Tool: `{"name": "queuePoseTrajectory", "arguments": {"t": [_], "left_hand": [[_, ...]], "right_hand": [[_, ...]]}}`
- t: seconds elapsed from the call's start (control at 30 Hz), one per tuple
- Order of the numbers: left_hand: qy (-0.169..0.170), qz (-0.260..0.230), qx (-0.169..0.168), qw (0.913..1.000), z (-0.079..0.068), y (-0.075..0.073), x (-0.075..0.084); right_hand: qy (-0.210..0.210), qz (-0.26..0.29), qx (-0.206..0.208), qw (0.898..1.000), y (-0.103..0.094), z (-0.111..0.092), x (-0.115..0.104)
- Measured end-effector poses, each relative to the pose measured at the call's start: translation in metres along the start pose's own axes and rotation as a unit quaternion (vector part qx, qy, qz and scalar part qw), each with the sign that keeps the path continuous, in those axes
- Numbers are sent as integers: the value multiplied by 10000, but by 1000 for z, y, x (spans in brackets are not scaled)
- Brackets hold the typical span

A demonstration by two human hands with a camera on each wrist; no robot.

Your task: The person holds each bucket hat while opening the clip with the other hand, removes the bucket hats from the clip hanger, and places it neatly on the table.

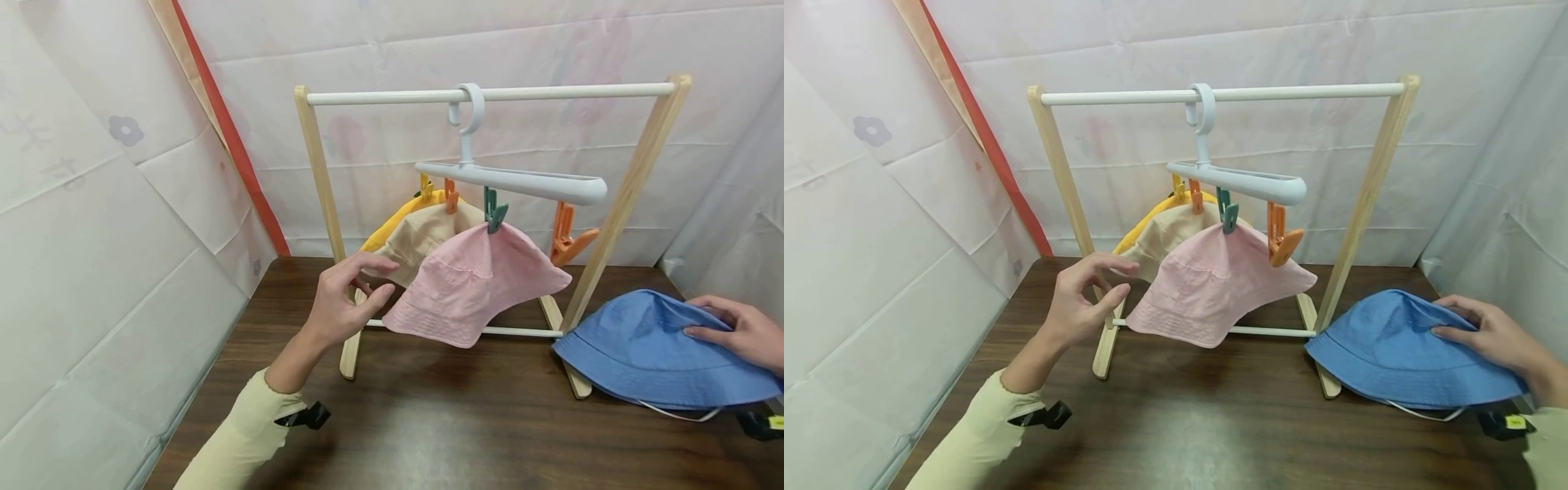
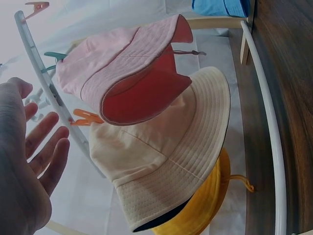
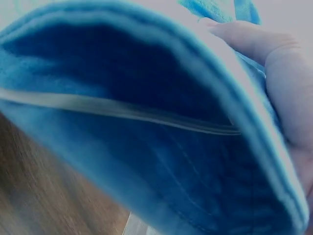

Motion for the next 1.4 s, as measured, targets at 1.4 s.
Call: {"name": "queuePoseTrajectory", "arguments": {"t": [1.4], "left_hand": [[-151, -250, -47, 9996, 7, 13, -1]], "right_hand": [[144, -703, -1255, 9895, 10, 15, 16]]}}
Point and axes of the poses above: each hand's wrist, its own z-axis towards the middle knuckle, its own y-axis out of the palm, x = y × z, the point moved 1 cm from there along z, towards the middle knuckle, and after that the axes turned 2 degrees about -z, right-handed, at the moved point
